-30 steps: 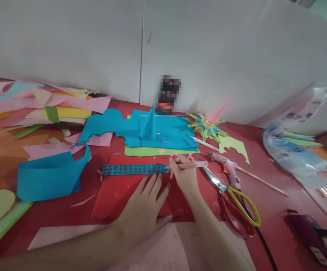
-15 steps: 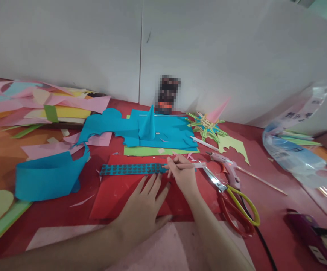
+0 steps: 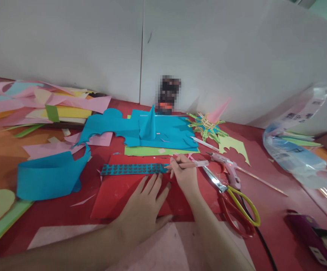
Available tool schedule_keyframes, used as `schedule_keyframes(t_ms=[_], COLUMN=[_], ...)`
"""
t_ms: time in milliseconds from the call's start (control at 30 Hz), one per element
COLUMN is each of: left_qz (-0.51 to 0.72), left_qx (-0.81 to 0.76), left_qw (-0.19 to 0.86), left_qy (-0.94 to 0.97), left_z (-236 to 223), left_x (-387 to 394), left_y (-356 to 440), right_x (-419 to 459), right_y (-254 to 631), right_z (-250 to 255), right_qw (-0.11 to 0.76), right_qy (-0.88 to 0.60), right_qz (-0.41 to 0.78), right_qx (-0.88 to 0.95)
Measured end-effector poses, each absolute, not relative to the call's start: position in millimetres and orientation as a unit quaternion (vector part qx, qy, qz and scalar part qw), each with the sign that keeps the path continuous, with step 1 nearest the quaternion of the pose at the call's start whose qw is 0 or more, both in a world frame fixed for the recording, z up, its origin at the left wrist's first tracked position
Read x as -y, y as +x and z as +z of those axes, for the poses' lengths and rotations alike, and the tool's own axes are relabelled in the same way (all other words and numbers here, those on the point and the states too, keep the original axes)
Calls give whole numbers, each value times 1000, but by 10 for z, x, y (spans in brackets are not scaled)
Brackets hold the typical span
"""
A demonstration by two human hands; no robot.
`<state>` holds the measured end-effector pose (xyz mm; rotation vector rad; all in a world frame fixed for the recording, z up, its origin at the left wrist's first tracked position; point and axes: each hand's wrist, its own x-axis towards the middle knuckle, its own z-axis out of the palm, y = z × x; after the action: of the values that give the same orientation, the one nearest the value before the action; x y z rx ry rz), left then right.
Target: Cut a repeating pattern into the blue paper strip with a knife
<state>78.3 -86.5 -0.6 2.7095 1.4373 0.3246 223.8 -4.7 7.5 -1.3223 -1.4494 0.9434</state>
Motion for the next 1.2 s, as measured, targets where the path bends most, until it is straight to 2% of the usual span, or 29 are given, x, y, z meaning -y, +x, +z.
schedule_keyframes(t_ms=[1200], left_qz=[92], left_qx=[-462], left_qw=[27], left_qy=[882], left_z=[-16], left_x=[863], left_y=[784], right_x=[63], right_y=[2223], right_z=[85], right_qw=[468], right_qy=[-542], right_qz=[362], right_qx=[597])
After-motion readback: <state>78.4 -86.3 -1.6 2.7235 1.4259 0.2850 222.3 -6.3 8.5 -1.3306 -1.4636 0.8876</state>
